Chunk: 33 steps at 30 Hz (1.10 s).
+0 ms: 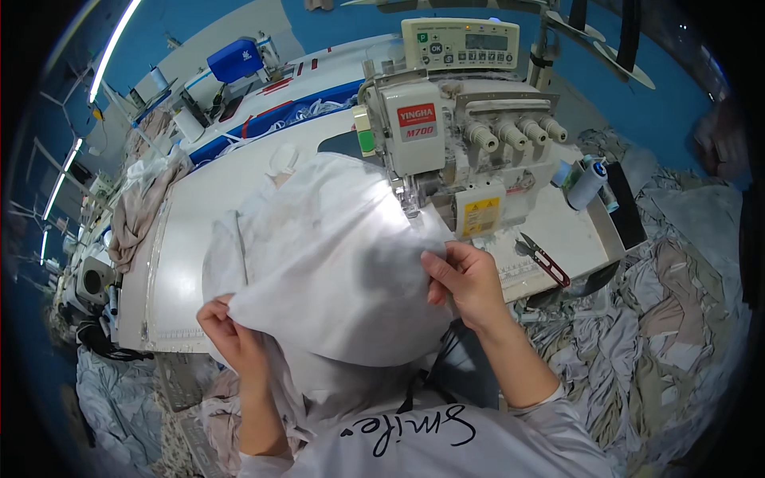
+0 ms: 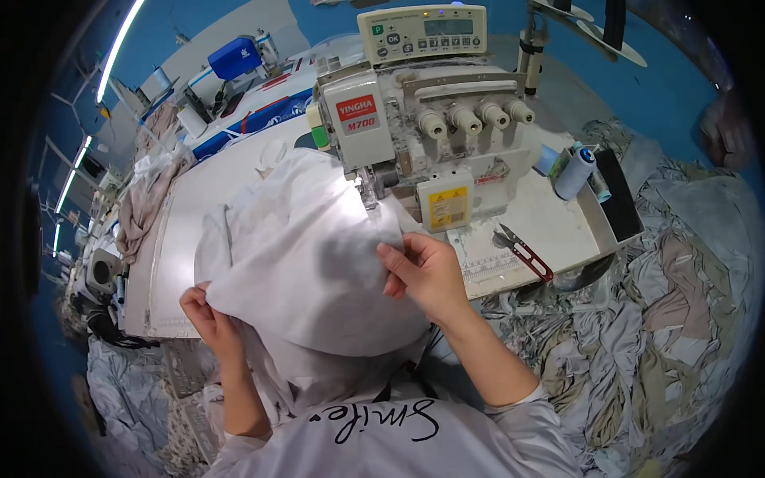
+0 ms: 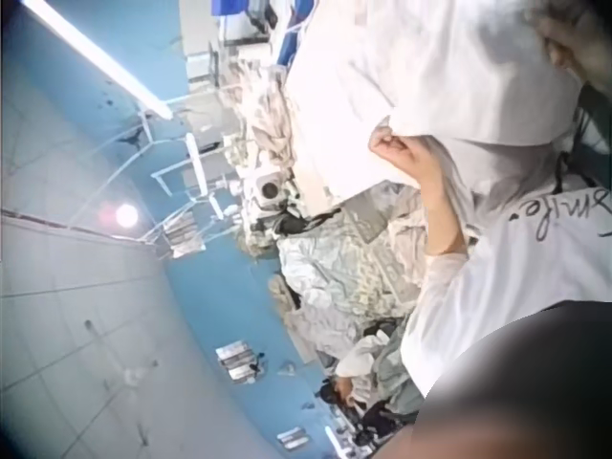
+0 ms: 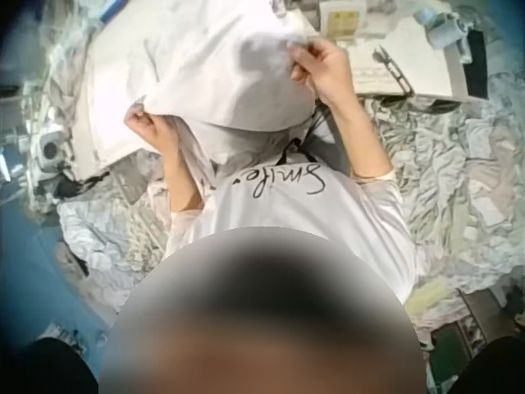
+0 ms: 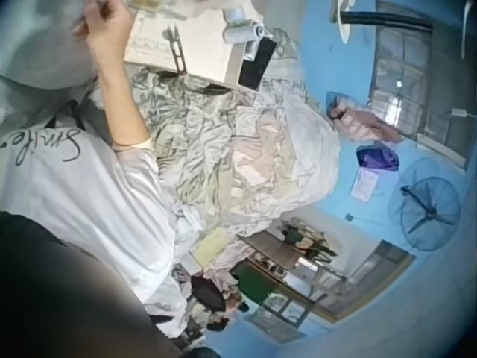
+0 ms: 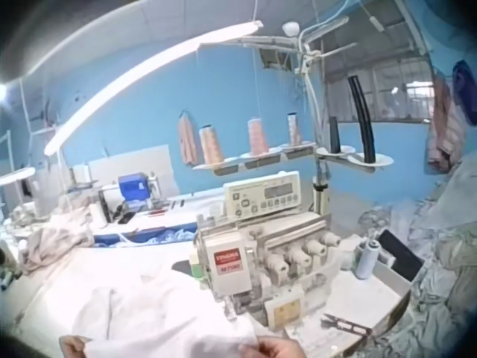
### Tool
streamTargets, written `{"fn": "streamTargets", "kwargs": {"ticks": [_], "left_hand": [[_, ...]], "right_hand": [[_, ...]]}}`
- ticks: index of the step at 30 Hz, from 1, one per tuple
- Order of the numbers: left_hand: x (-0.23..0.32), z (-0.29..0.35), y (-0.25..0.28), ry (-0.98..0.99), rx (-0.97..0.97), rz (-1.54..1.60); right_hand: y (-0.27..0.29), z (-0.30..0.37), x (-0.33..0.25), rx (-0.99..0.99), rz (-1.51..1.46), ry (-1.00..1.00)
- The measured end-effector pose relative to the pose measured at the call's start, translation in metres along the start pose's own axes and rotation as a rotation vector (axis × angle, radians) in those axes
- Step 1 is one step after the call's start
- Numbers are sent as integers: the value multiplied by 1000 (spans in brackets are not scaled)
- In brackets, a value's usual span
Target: Sewing the edges of white fabric pillowcases using an industrial serger machine.
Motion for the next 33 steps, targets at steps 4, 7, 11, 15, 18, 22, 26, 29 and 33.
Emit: {"fn": "streamTargets", "kwargs": {"ticks": [4, 7, 11, 15, 18, 22, 26, 29, 33], "left_hand": [[6, -29, -25, 22, 52, 82], [5, -58, -37, -38, -24, 63], [-4, -91, -52, 49, 1, 32], [-7, -122, -70, 12, 46, 48], [-5, -147, -82, -85, 1, -27], [2, -183, -104, -125, -32, 30], [15, -220, -127, -283, -112, -25], [16, -249, -139, -290, -156, -8], [22, -289, -153, -245, -202, 41]], "right_hand": [[0, -1, 0, 13, 14, -10], [0, 0, -1, 17, 30, -14], [0, -1, -3, 26, 57, -20], [-1, -1, -3, -4, 50, -40], [-1, -1, -2, 21, 42, -28], [-1, -1, -1, 31, 26, -45], [-1, 0, -1, 52, 16, -56], [-1, 0, -1, 51, 13, -52], [-3, 0, -2, 33, 7, -66]]}}
Point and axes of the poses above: each hand's wrist, its own z-axis away from the middle knuckle, its own y-axis out of the back of the hand, x = y × z, the point moved 2 cm from there along -z, towards the middle knuckle, and after that the axes turned 13 degrees about x, right-handed, at the moved point
